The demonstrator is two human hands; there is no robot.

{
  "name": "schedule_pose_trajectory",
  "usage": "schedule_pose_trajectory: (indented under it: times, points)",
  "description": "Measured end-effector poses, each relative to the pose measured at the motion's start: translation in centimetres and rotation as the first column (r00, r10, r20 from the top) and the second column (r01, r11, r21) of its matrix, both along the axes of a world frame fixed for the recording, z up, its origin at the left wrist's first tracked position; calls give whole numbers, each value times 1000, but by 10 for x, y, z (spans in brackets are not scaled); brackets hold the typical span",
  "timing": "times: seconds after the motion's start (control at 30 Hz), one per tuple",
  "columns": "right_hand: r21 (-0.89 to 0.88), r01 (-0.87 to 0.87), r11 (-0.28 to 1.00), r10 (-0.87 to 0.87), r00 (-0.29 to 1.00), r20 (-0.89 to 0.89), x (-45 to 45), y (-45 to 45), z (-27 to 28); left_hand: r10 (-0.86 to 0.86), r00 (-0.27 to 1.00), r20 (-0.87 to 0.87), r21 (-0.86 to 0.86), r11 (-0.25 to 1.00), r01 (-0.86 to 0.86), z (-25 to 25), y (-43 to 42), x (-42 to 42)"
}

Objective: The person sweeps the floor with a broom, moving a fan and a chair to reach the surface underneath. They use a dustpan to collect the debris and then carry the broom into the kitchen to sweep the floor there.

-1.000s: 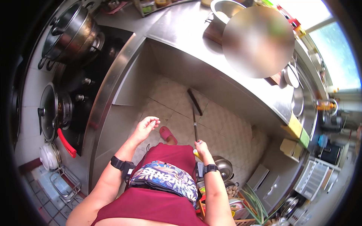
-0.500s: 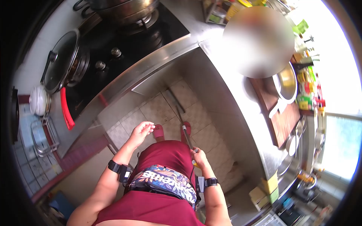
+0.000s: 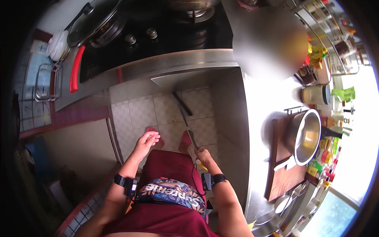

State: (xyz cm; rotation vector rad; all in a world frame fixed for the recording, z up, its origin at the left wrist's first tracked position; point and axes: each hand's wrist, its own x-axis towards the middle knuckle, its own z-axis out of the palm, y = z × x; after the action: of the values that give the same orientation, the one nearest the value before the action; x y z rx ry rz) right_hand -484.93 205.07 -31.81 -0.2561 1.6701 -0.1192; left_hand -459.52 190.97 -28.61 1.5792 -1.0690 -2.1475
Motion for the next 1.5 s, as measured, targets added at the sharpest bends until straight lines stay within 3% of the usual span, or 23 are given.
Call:
schedule_pose_trajectory:
  times: [0.13,0.17,0.27,0.43,0.53,0.57,0.77,0.87,0.9,1.0,1.13,1.3,1.4,1.43,1.5]
  points:
    - [94,28,995,-39,993,116,-13,-4,29,124,991,-51,-26,992,-126,11,5,3]
    - [39,-19,999,15,993,116,-18,10,20,144,989,-36,-32,989,-146,13,9,9]
    - [-11,-9,1000,8,999,-43,-15,26,23,197,980,-6,-53,979,-197,14,16,28]
    - [-40,120,992,-125,984,-126,-7,28,-11,292,956,-1,-88,953,-291,8,30,72]
    - [-125,-150,981,132,981,-143,29,25,-52,339,940,29,-43,940,-338,8,37,106]
    - [-42,-136,990,135,990,-34,45,25,-56,353,935,21,-31,935,-352,7,43,117]
    - [-38,-532,846,530,846,-55,122,40,-81,426,905,-3,-78,902,-425,8,72,166]
    - [-43,-422,905,424,906,24,138,28,-59,457,889,16,-81,887,-455,9,86,197]
    - [75,-225,972,214,969,125,139,18,-34,467,884,20,-81,882,-464,9,92,207]
    - [158,-25,987,2,990,143,133,8,10,491,871,20,-73,870,-488,7,91,227]
    - [146,96,985,-100,995,22,134,24,42,523,851,-33,-109,845,-524,6,102,250]
    - [162,239,958,-241,970,-6,127,34,16,532,845,-53,-63,843,-534,-3,108,268]
    - [196,168,966,-173,985,10,169,39,-3,534,844,-58,-114,836,-537,-5,117,280]
    - [128,-81,989,75,996,52,180,48,-24,548,835,-59,-112,827,-551,-6,120,284]
    - [154,-198,968,184,978,99,217,46,-31,581,812,-60,-113,804,-584,-9,126,292]
